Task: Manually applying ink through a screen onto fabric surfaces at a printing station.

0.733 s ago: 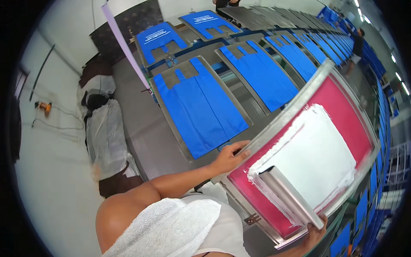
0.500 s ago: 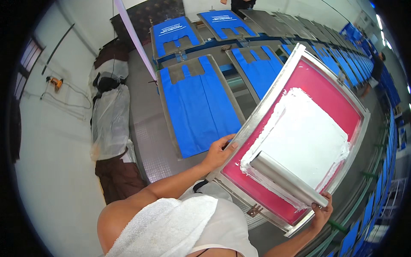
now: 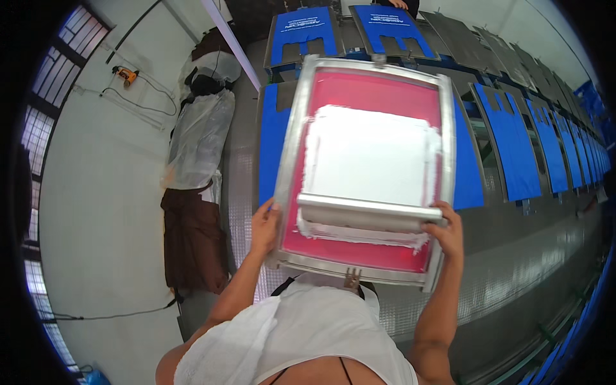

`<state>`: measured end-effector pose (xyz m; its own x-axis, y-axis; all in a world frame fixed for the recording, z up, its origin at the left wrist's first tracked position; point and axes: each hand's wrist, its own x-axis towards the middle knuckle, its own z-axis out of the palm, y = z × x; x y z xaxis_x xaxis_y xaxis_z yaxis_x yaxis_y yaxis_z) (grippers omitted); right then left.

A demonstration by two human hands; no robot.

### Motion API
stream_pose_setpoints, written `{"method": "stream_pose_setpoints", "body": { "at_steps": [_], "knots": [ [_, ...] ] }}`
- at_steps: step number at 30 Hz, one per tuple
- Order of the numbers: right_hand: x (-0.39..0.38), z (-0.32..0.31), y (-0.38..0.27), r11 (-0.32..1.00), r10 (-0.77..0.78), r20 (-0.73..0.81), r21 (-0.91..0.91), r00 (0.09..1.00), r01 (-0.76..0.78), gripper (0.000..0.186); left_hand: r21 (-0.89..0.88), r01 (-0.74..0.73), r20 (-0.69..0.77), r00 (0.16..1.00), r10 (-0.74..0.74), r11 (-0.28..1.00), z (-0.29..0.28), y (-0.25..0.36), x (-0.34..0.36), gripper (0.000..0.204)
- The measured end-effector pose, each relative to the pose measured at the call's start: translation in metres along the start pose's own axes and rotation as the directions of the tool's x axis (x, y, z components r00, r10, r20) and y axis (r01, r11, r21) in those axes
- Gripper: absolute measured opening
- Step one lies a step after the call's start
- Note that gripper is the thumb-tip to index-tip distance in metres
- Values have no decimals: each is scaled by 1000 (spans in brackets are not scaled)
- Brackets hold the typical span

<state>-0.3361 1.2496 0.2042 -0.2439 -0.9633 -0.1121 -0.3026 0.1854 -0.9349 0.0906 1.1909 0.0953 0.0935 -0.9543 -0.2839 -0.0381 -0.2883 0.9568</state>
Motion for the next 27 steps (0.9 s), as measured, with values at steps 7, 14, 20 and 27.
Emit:
{"method": "stream_pose_setpoints", "body": {
  "at_steps": [7, 14, 20, 27],
  "knots": [
    [89, 79, -1, 997, 32, 294, 58, 955, -51, 29, 99, 64, -299, 954, -32, 993, -57, -10, -5, 48],
    [110, 104, 11, 996, 67, 318, 29, 946, -80, 30, 73, 144, -338, 934, -111, 987, -71, -12, 9, 56],
    [118, 116, 3, 992, 109, 327, 27, 939, -125, 36, 22, 202, -313, 931, -185, 979, -77, -12, 33, 52],
    [126, 125, 3, 992, 91, 326, 50, 941, -114, 36, 52, 153, -303, 944, -131, 987, -86, -34, 48, 60]
  ]
}}
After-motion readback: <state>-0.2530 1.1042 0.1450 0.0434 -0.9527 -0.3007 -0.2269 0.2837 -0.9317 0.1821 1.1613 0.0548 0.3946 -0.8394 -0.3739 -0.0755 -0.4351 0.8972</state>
